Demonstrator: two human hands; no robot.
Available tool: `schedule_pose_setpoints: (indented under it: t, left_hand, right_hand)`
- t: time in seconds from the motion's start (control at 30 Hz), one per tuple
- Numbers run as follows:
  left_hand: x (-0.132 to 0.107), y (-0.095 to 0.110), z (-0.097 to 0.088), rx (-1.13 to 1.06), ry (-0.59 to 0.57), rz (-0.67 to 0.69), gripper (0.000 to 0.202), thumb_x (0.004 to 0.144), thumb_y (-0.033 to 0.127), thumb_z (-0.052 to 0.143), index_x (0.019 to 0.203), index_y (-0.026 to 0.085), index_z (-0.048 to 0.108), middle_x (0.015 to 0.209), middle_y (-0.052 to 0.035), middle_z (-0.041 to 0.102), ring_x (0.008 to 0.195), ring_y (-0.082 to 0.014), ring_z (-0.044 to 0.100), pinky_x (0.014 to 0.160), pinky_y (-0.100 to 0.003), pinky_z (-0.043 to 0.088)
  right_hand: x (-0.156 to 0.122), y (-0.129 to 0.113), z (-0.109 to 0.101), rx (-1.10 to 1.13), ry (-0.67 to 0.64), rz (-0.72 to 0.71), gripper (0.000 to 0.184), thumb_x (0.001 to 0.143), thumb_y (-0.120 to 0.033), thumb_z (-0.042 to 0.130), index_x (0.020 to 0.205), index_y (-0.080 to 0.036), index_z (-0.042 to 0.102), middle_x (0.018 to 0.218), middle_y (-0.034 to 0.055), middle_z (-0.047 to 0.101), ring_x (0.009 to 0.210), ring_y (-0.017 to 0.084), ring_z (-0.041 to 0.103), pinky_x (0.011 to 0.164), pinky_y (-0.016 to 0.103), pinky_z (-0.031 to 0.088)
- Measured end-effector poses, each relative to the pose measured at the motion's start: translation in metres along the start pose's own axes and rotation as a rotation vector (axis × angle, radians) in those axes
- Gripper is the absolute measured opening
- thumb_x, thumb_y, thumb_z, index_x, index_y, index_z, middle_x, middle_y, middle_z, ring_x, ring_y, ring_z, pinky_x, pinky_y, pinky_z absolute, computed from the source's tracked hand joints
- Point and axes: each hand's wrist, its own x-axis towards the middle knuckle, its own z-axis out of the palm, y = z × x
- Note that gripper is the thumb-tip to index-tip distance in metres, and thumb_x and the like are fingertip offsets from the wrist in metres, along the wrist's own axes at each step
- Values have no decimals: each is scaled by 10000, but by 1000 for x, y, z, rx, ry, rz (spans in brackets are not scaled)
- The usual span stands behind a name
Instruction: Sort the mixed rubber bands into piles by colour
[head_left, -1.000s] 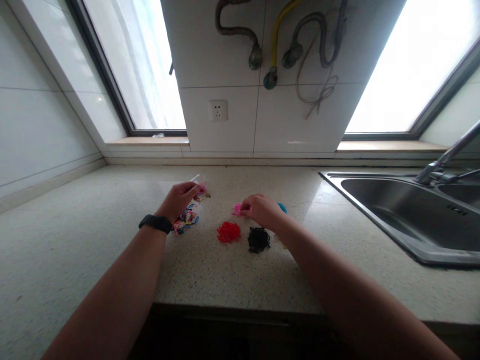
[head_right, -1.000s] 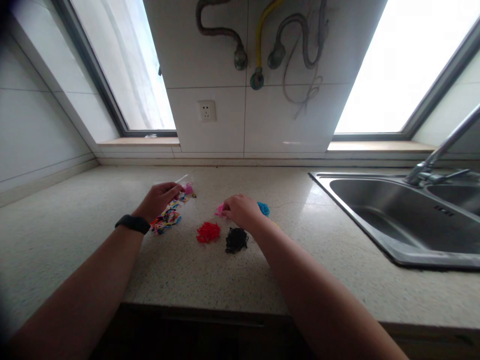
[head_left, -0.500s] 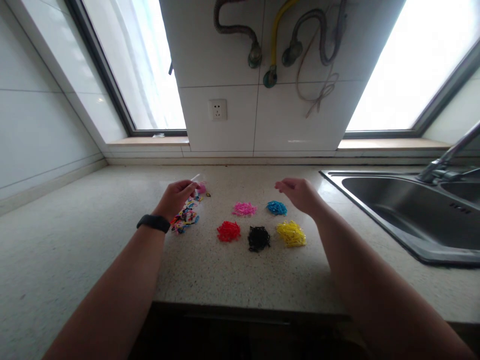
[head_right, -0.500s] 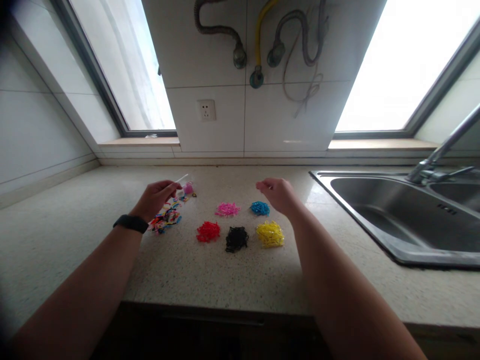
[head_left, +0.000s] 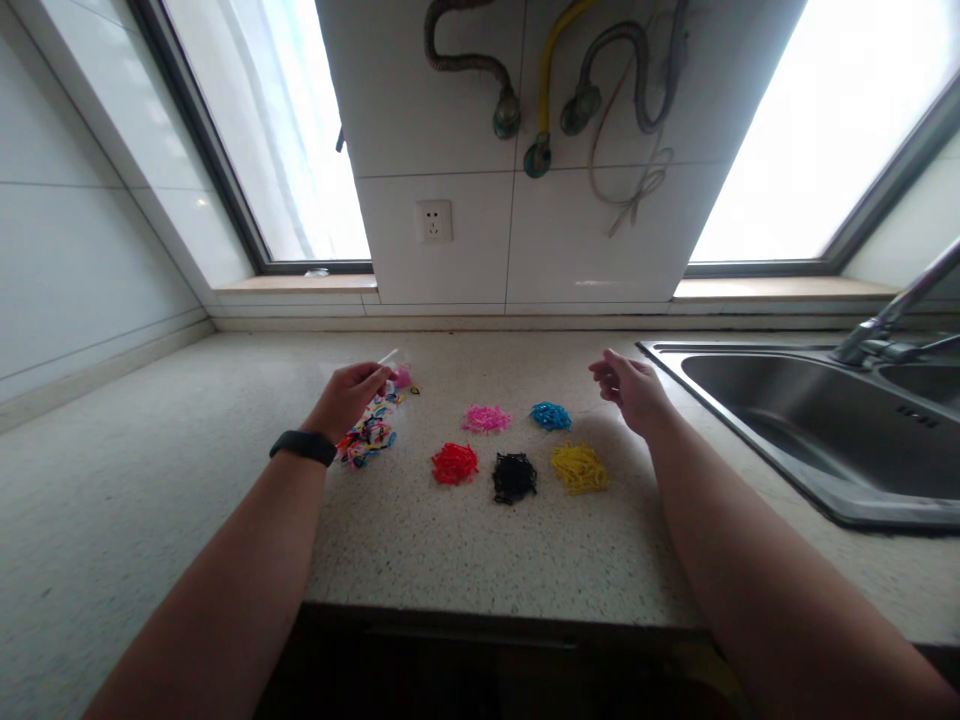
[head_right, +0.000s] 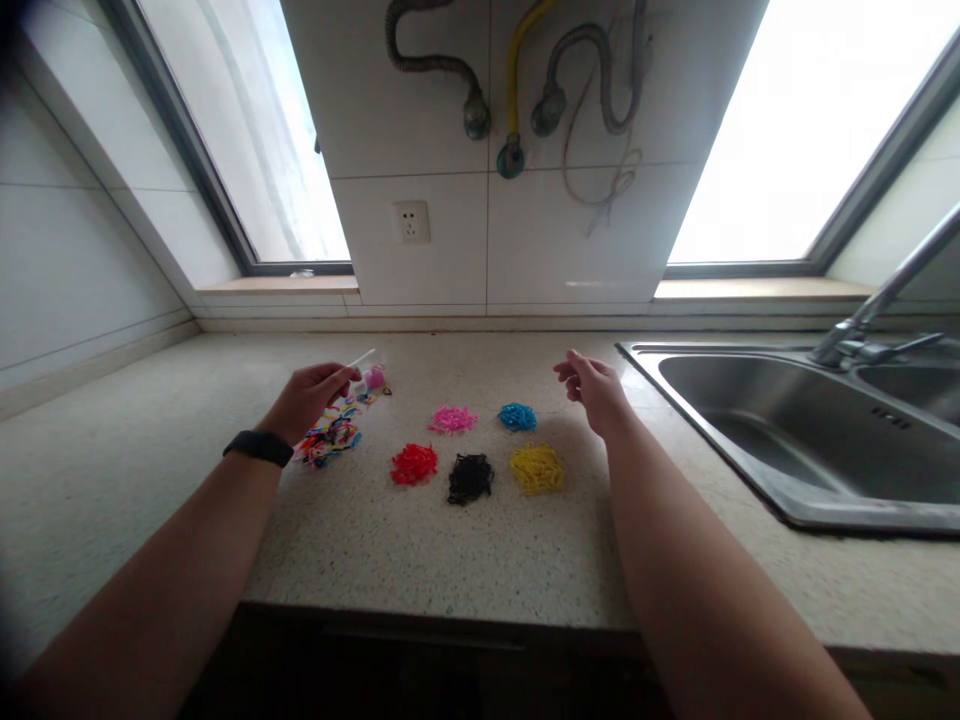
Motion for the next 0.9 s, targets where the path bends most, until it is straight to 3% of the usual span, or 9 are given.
schedule_pose_setpoints:
  t: [0.37, 0.6, 0.7, 0.9]
  left_hand:
    - [3, -5, -6, 1, -46, 16, 338, 856, 477, 620, 863, 163, 745, 643, -7, 584, 527, -100, 438, 504, -234, 307]
    - [3, -3, -20, 283, -107, 93, 348, 884, 472, 569, 902, 180, 756, 695, -21, 642, 567, -124, 496, 528, -239, 348]
    - [3, -1, -29, 379, -160, 98, 343, 859, 497, 599, 847, 190, 752, 696, -24, 667, 610, -145, 547, 562, -246, 380]
    - [4, -15, -39, 507, -381, -66, 281, 744, 499, 699, 715, 226, 762, 677, -42, 712, 603, -184, 605, 563, -265, 406]
  right_hand:
    - [-4, -3, 6, 25, 12, 22, 414, 751, -552, 739, 720, -141, 706, 656, 38, 594, 471, 77, 433, 379, 215, 342]
    - [-3, -2, 5, 19, 5, 12, 416, 764, -561, 726, 729, -147, 702, 655, 45, 598, 474, 85, 436, 378, 217, 349]
    - [-4, -4, 7, 13, 12, 9, 407, 770, -552, 716, 723, -148, 701, 650, 45, 594, 476, 87, 431, 383, 219, 350]
    - [-5, -7, 8, 34, 22, 37, 391, 764, -532, 723, 718, -144, 703, 654, 39, 590, 479, 83, 427, 389, 218, 349]
